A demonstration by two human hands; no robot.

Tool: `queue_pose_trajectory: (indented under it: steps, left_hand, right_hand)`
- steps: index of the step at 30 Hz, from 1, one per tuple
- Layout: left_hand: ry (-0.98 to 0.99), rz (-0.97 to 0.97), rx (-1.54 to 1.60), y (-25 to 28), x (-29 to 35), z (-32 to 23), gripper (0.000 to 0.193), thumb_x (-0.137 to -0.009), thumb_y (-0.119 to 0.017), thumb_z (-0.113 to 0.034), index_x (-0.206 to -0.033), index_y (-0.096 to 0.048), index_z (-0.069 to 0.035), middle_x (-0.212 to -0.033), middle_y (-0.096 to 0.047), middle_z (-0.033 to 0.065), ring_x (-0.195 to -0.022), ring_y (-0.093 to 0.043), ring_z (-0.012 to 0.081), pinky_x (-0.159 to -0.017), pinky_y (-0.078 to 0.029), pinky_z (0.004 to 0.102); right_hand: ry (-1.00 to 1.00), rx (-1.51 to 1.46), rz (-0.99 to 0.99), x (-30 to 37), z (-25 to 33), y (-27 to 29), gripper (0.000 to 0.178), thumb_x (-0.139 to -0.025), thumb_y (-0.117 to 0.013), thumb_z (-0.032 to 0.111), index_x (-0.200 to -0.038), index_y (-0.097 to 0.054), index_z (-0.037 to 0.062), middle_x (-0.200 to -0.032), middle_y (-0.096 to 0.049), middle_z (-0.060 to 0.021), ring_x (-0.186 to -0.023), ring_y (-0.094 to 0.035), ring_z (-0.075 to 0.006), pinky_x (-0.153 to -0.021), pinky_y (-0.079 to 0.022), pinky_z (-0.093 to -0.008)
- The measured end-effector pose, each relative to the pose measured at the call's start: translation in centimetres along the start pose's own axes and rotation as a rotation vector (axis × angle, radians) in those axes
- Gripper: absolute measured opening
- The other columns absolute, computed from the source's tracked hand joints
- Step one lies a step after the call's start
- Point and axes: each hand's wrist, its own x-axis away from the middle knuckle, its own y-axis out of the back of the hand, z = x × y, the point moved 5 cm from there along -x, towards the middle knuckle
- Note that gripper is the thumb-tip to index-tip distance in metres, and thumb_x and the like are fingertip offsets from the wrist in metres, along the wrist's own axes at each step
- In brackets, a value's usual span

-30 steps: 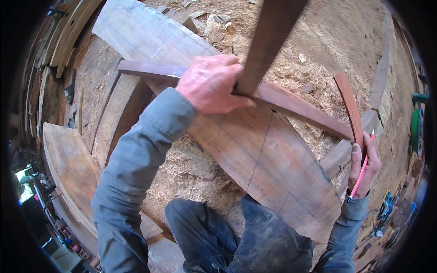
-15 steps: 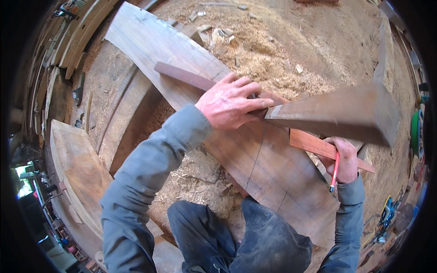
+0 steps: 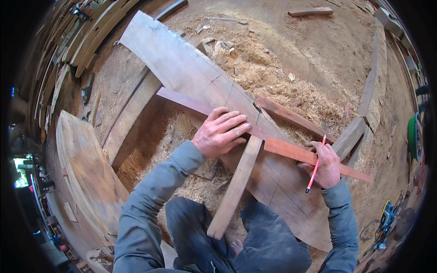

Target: The person sits on the floor of a woodworking shop and uses a red pencil and a thin wooden batten to mark curved lines on a large plank of wood. They repeatedly reposition the batten to trace different curves and mark the wood surface.

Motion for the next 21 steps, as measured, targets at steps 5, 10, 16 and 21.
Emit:
queue_pose_trajectory:
  steps: [5,10,16,21]
  left_hand:
    - [0.413,-0.282,0.0,2.9,4.4,-3.1,0.034,-0.081,-0.08,-0.001,-0.115,-0.075,-0.004,-0.124,-0.071,0.0146,-0.116,-0.066,0.033,-0.1,-0.053,0.047]
    - [1.452,-0.127,0.917,-1.6,10.6,-10.8,0.029,-0.092,-0.082,-0.022,-0.104,-0.072,0.003,-0.088,-0.073,0.0122,-0.081,-0.069,0.0169,-0.076,-0.058,0.0344]
    - [1.627,-0.075,1.141,-3.6,10.8,-12.7,0.032,-0.09,-0.087,-0.022,-0.099,-0.07,0.003,-0.084,-0.07,0.0025,-0.079,-0.065,0.006,-0.074,-0.057,0.0246]
    - [1.586,-0.09,1.066,-2.8,10.4,-12.4,0.03,-0.087,-0.089,-0.021,-0.097,-0.072,0.002,-0.081,-0.069,0.0007,-0.074,-0.06,0.0049,-0.071,-0.054,0.0244]
  right_hand:
    - [0.063,-0.052,-0.031,-0.4,-0.9,0.2,0.044,-0.068,-0.086,0.008,-0.108,-0.07,0.0058,-0.099,-0.071,-0.0134,-0.093,-0.066,-0.0351,-0.084,-0.054,-0.0442]
    - [-0.013,-0.114,0.007,-1.5,-2.0,0.1,0.04,-0.073,-0.084,0.004,-0.111,-0.072,0.003,-0.099,-0.073,-0.0146,-0.096,-0.068,-0.0351,-0.087,-0.054,-0.041]
    - [-0.022,0.084,0.073,-1.7,-1.7,0.4,0.043,-0.075,-0.087,0.009,-0.114,-0.071,0.0009,-0.1,-0.073,-0.0162,-0.092,-0.069,-0.0357,-0.084,-0.054,-0.0422]
    - [-0.061,0.127,0.058,-1.0,-1.8,0.3,0.047,-0.073,-0.089,0.011,-0.116,-0.071,0.0004,-0.098,-0.072,-0.0185,-0.09,-0.069,-0.0371,-0.083,-0.054,-0.0422]
